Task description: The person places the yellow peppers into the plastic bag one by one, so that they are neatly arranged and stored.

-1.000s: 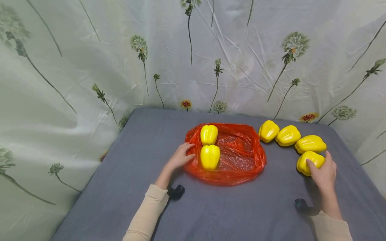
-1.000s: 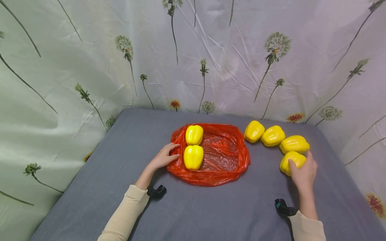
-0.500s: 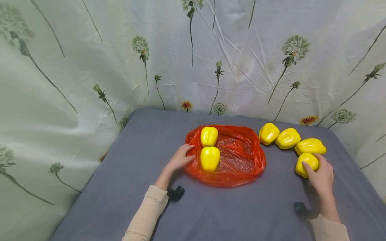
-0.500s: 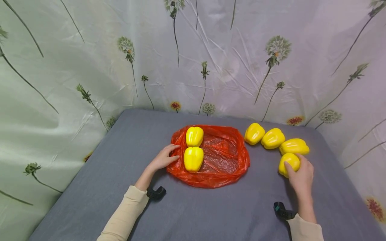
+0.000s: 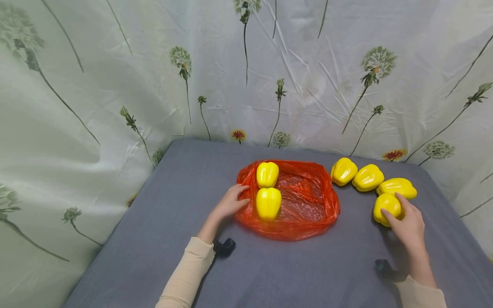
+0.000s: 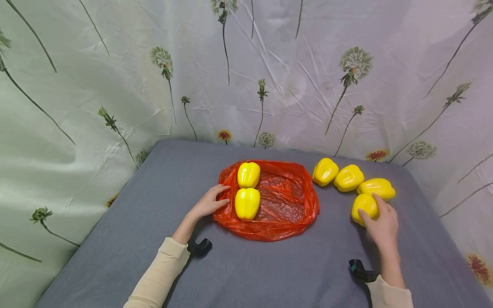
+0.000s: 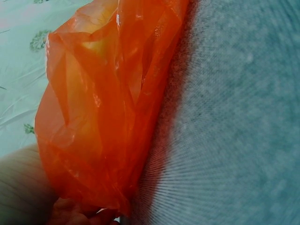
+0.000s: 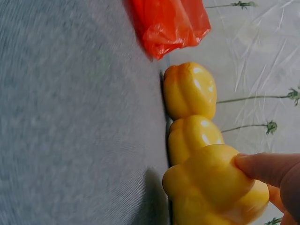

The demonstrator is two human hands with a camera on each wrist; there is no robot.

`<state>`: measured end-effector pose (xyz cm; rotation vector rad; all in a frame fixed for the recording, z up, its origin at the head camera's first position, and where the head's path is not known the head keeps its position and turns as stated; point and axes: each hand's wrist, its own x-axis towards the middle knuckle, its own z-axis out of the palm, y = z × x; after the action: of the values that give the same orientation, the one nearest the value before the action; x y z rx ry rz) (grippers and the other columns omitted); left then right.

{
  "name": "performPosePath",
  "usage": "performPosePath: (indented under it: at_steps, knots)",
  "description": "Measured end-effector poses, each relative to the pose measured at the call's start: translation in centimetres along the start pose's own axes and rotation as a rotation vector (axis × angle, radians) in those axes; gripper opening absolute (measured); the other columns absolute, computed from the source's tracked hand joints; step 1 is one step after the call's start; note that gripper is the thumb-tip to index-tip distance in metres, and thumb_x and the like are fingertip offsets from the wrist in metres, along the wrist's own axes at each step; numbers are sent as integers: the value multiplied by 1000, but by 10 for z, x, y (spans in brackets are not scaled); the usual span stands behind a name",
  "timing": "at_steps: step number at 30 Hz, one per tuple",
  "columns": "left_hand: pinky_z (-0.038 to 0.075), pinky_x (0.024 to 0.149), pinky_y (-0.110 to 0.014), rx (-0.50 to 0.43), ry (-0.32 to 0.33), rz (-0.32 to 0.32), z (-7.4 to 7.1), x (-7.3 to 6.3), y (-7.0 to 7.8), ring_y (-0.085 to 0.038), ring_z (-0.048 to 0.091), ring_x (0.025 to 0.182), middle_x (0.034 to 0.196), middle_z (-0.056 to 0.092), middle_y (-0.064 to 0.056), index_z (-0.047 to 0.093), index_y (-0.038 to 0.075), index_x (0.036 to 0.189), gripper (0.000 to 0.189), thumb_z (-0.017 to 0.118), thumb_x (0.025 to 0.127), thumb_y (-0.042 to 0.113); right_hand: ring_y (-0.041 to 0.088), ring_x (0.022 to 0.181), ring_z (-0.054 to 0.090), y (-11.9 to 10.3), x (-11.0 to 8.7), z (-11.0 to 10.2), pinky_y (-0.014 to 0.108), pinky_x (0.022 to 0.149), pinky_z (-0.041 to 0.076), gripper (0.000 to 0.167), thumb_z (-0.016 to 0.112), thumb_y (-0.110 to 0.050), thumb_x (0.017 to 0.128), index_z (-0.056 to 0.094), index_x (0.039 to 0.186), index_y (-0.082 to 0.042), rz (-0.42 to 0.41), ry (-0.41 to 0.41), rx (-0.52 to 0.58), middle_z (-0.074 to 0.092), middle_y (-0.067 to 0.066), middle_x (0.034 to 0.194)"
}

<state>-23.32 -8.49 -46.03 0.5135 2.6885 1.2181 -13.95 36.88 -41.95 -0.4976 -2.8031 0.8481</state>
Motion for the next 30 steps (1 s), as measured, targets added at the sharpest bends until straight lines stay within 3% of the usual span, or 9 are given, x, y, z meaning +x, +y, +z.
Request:
performPosePath:
  at_steps: [10,17,24,30]
  knots:
    - [31,112,-52,5,9,14,0,1,-2,-38,36,134,143,42,-22,47,0,135,50,58,88,16,56,120,31,-16,-5,0,67,96,25,61,56,-22,92,31,143,1,-148,69,43,36,40,134]
    - [31,111,-53,-10,12,11,0,0,0,-38,37,134,142,42,-22,47,0,134,49,58,89,16,48,118,38,-32,-6,6,58,88,39,62,58,-24,92,32,144,-3,-187,86,77,38,35,135]
    - [30,112,-52,-6,2,4,0,0,0,-38,36,135,143,41,-22,47,1,135,50,58,89,16,52,122,37,-48,-2,11,66,93,38,65,56,-26,93,27,146,-4,-211,44,152,34,35,139]
    - [30,112,-53,-2,4,9,0,0,-1,-38,36,134,143,42,-22,48,0,134,49,58,88,16,49,120,41,-61,3,17,67,91,39,63,60,-21,91,31,144,-3,-289,45,214,38,33,138]
